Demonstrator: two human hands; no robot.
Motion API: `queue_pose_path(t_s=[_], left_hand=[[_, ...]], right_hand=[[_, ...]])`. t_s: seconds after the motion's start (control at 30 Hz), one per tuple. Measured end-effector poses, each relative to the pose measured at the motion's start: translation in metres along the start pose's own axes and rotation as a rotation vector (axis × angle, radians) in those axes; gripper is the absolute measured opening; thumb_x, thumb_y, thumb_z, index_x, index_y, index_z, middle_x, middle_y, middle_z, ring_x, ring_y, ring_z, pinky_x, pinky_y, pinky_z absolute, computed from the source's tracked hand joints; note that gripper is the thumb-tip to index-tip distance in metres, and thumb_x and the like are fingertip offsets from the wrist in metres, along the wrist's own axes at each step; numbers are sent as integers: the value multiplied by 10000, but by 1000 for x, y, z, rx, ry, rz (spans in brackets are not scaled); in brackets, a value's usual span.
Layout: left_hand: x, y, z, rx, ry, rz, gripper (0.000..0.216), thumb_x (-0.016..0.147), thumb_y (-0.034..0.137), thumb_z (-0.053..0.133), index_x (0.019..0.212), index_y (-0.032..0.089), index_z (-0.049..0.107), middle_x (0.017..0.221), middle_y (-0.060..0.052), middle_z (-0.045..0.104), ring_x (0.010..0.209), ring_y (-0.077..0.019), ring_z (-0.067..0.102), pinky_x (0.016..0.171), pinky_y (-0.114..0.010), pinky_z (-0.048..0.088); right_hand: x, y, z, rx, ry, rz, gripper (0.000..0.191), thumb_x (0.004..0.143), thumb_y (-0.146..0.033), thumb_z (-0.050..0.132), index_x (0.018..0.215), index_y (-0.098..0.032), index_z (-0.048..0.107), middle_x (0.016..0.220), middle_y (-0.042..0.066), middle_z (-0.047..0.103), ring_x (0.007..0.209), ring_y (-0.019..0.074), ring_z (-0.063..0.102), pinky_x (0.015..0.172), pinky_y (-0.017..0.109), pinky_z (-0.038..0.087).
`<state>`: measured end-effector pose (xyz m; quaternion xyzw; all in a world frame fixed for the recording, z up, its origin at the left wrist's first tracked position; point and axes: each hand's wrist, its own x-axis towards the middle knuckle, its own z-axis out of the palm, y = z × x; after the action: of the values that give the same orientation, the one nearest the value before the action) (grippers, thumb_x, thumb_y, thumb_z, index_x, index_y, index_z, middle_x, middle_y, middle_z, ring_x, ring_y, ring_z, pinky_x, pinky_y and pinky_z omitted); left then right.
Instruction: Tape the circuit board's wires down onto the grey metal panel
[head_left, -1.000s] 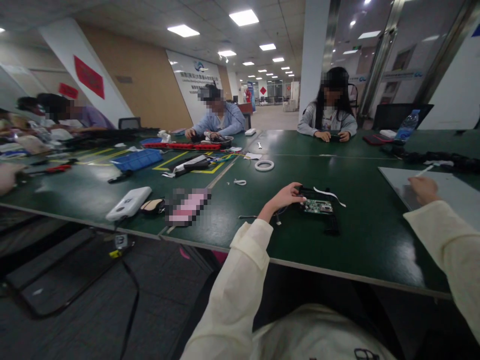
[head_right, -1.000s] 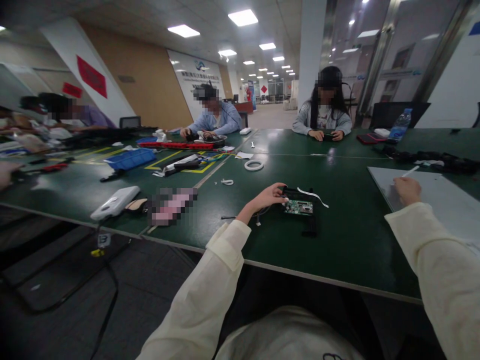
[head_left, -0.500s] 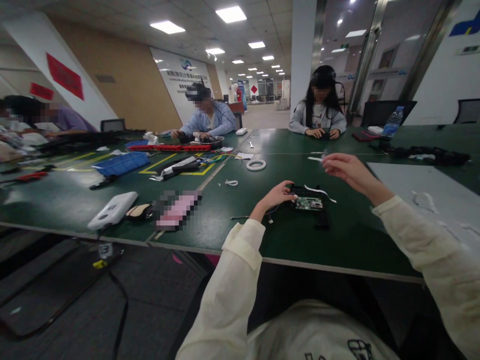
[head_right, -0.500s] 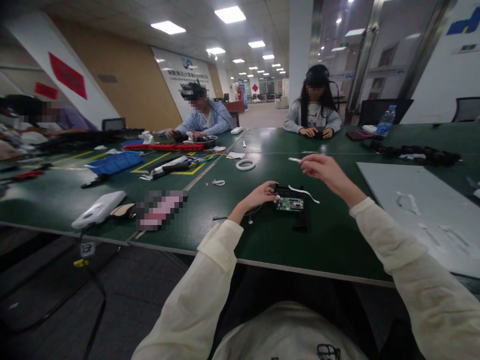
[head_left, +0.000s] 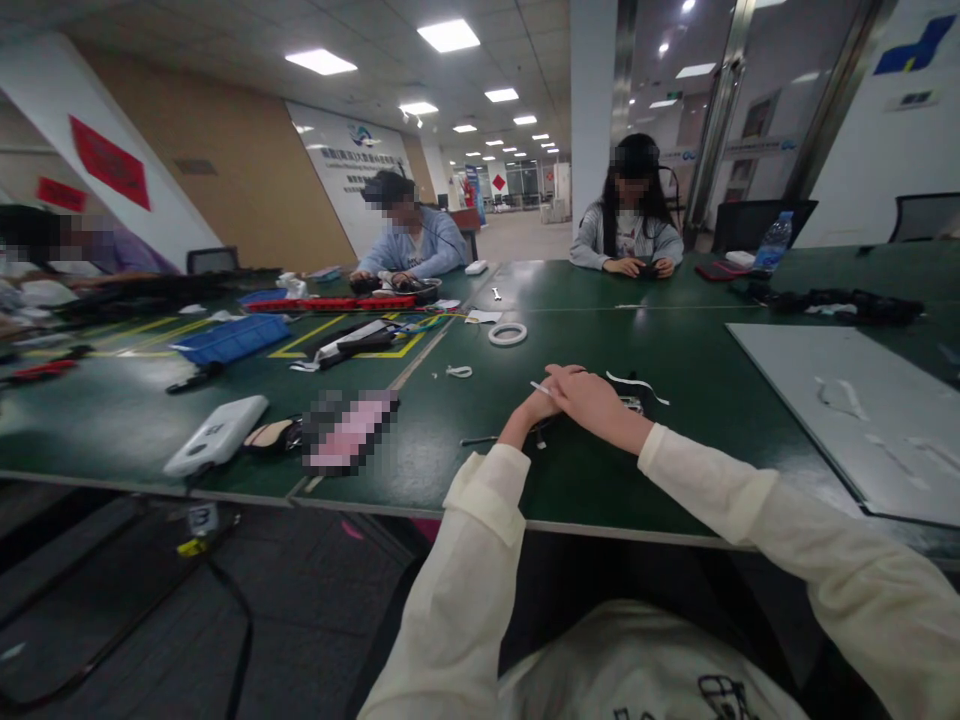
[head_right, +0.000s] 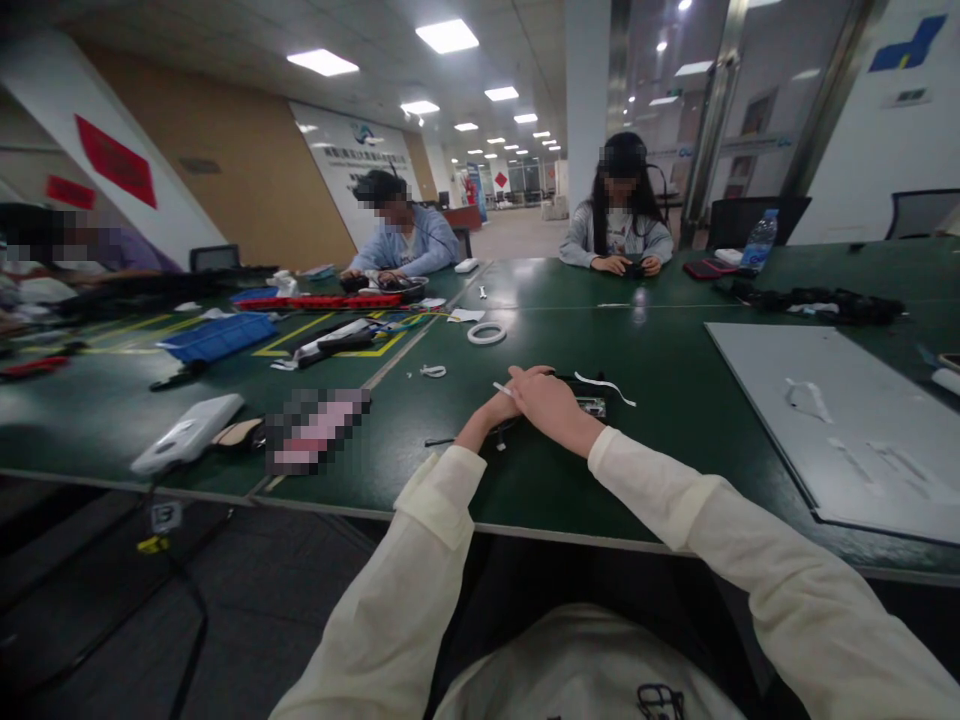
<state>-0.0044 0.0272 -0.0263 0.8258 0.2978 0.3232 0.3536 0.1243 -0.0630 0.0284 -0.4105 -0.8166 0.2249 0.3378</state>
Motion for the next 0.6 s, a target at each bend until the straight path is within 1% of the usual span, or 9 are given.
queue_pose_path(t_s=[0.07, 0.13, 0.23, 0.3, 0.33, 0.4, 0.5, 0.53, 0.6], left_hand=[[-1, -1, -1, -1, -6, 10, 585, 647, 167, 711, 1213, 197, 567, 1118, -100, 637, 1081, -227, 572, 1030, -409, 397], [-2, -3, -2, 0, -26, -7, 607, 655, 187, 707, 1240, 197, 546, 1107, -96, 638, 1045, -219, 588, 1008, -409, 413], [-2, -5, -3, -9, -58, -40, 595, 675, 189, 691, 1249, 185, 534, 1045, -88, 654, 990, -217, 608, 956, -404, 444], [-2, -4, -2, -16, -39, -48, 554, 677, 183, 694, 1213, 166, 555, 1036, -94, 653, 1008, -225, 601, 953, -399, 439], [-1, -4, -1, -30, -22, -59, 527, 680, 183, 698, 1189, 154, 566, 1030, -95, 650, 1012, -228, 598, 951, -397, 437], [0, -1, 2, -93, -14, -114, 520, 695, 201, 705, 1188, 135, 553, 976, -84, 645, 963, -221, 608, 911, -394, 455], [1, 2, 6, -193, -36, -229, 659, 696, 245, 743, 1282, 138, 461, 864, -34, 612, 819, -180, 616, 782, -356, 488], [1, 3, 6, -208, -38, -254, 714, 687, 260, 760, 1311, 145, 431, 852, -23, 598, 793, -169, 612, 754, -342, 487], [1, 5, 6, -218, -31, -281, 785, 668, 284, 785, 1339, 148, 400, 854, -15, 578, 780, -159, 610, 733, -327, 481]], right_hand=[[0, 0, 3, -46, -5, 10, 311, 936, -343, 538, 1200, -180, 565, 1221, 93, 558, 1022, 186, 580, 870, 394, 512], [0, 2, 8, -93, -4, 24, 293, 941, -358, 525, 1175, -191, 581, 1168, 89, 598, 998, 188, 596, 852, 387, 510], [-1, 6, 11, -164, 17, 54, 308, 968, -376, 437, 1167, -207, 601, 956, 112, 688, 946, 238, 644, 793, 383, 483], [-5, 9, 9, -275, 62, 68, 384, 967, -398, 386, 1246, -206, 567, 844, 135, 700, 893, 271, 664, 758, 388, 461], [-8, 10, 4, -350, 93, 66, 425, 957, -418, 382, 1293, -206, 534, 820, 137, 699, 856, 271, 668, 744, 386, 458], [-15, 12, -12, -491, 151, 53, 479, 931, -458, 403, 1349, -236, 481, 797, 114, 698, 762, 247, 662, 710, 361, 457], [-30, 25, -58, -533, 191, 87, 501, 905, -483, 448, 1358, -271, 463, 799, 67, 698, 676, 213, 635, 682, 326, 450], [-36, 35, -77, -520, 200, 127, 510, 900, -484, 459, 1360, -264, 460, 814, 60, 699, 687, 214, 633, 691, 322, 448], [-51, 63, -118, -550, 267, 284, 530, 894, -479, 471, 1357, -221, 465, 859, 72, 698, 759, 229, 637, 734, 324, 442]])
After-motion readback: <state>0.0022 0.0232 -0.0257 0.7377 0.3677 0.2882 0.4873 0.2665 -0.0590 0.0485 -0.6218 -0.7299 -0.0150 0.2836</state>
